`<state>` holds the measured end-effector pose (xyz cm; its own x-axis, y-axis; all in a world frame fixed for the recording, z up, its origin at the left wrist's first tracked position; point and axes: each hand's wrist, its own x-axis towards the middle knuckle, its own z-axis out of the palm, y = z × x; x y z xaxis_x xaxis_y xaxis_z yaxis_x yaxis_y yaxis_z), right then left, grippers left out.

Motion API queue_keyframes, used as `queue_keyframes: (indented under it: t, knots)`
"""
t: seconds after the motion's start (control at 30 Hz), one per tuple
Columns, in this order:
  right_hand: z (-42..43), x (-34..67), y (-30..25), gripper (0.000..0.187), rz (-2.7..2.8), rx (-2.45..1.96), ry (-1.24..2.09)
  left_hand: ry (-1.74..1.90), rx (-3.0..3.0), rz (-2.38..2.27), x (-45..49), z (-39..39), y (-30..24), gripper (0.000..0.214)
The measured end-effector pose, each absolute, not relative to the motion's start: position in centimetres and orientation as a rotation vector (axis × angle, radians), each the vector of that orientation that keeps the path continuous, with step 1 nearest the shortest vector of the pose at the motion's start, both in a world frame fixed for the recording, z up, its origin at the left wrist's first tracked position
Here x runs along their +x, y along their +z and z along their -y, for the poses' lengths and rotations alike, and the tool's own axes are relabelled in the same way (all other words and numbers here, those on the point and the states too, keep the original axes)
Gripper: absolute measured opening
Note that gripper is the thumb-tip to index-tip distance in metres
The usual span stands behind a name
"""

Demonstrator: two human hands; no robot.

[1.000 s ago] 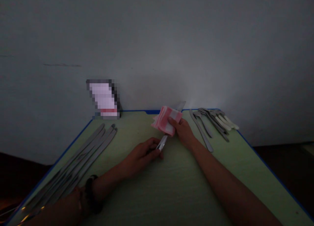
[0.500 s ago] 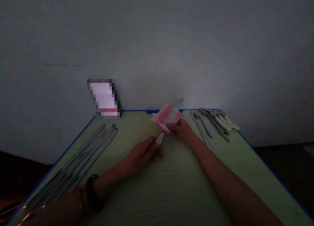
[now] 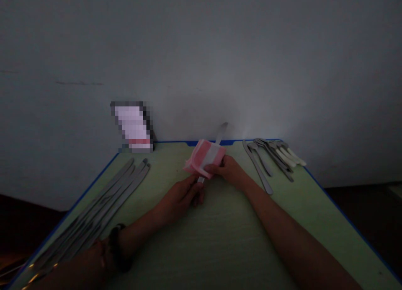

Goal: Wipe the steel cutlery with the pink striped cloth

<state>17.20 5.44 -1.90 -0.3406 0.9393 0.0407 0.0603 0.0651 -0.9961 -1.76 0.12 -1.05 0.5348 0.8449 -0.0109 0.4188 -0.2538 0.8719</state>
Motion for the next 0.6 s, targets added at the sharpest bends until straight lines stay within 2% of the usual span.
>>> queue_keyframes:
  t: [0.37,0.6]
  knots:
    - [-5.35,17.43,-2.07,0.039,1.648,-1.041,1.423,0.506,1.914,-0.967,-1.88,0.2,-0.34,0.032]
    - [-5.41,17.26,-2.06,0.038,1.637,-1.113,1.364,0.533,1.88,-0.984,-1.72,0.19,-0.55,0.031]
